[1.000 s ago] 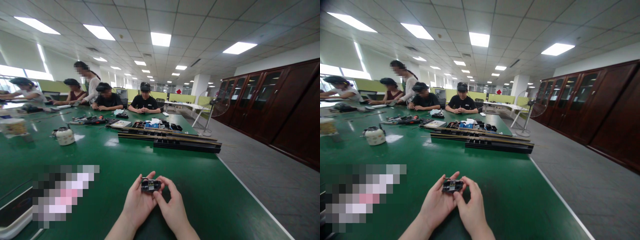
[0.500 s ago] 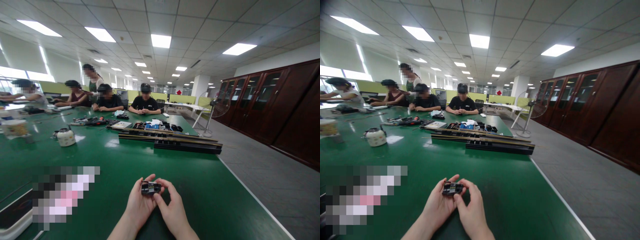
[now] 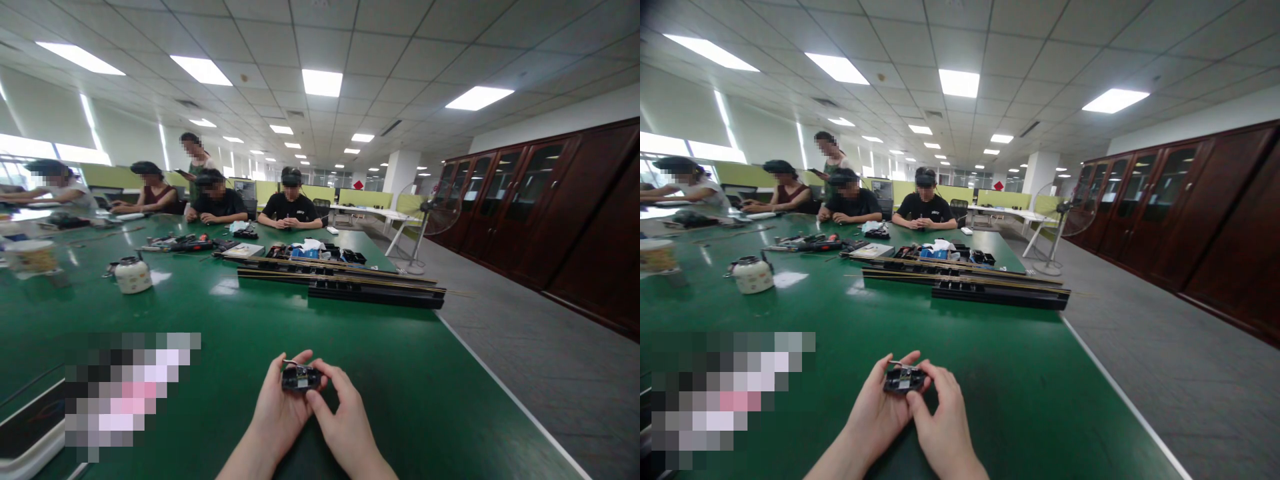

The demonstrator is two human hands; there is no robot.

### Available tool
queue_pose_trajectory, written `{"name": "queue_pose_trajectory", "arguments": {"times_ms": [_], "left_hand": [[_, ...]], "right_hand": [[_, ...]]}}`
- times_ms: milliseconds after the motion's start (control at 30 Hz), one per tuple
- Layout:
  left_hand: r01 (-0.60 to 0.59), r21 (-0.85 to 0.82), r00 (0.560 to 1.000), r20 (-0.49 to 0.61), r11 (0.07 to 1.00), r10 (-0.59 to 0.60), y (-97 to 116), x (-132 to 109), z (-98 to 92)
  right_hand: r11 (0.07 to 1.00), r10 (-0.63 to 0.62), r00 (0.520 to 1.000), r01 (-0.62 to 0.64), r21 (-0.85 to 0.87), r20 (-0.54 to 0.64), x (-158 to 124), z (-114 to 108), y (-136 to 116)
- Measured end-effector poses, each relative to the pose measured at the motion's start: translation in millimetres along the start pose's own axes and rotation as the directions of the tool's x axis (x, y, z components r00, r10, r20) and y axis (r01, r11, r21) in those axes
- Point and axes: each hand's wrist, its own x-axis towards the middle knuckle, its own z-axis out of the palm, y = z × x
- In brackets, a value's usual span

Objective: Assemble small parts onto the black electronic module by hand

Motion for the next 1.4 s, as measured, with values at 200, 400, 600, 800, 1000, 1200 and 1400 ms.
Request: {"name": "queue_pose_trajectory", "arguments": {"times_ms": [200, 400, 600, 800, 1000, 1200, 1400], "left_hand": [[-0.023, 0.028, 0.999, -0.027, 0.999, 0.023, -1, 0, 2.1], [0.003, 0.005, 1.000, 0.030, 1.000, -0.003, -2, -3, 3.4], [0.005, -0.021, 1.000, 0.024, 1.000, -0.004, -2, -3, 4.3], [-0.012, -0.056, 1.000, 0.009, 0.998, 0.013, -4, 1, 0.9], [-0.022, -0.042, 0.999, 0.044, 0.999, 0.024, -7, 0, 0.4], [0.007, -0.059, 0.993, 0.121, 0.998, 0.000, -6, -1, -0.5], [0.014, -0.096, 0.993, 0.120, 0.995, -0.002, -6, -1, -0.4]], "right_hand": [[1.000, -0.022, 1.000, 0.022, 0.000, -0.019, 0, 0, 1], [1.000, 0.018, 0.999, -0.018, -0.008, -0.034, -1, 1, 7], [0.999, -0.047, 0.995, 0.045, -0.022, -0.091, 1, 1, 8], [0.996, -0.066, 0.994, 0.060, -0.068, -0.092, 3, 1, 10], [0.997, -0.035, 0.998, 0.030, -0.074, -0.061, 3, 2, 13], [0.996, -0.027, 0.999, 0.024, -0.088, -0.039, 2, 2, 11], [0.995, -0.046, 0.999, 0.044, -0.088, -0.023, 1, 2, 10]]}}
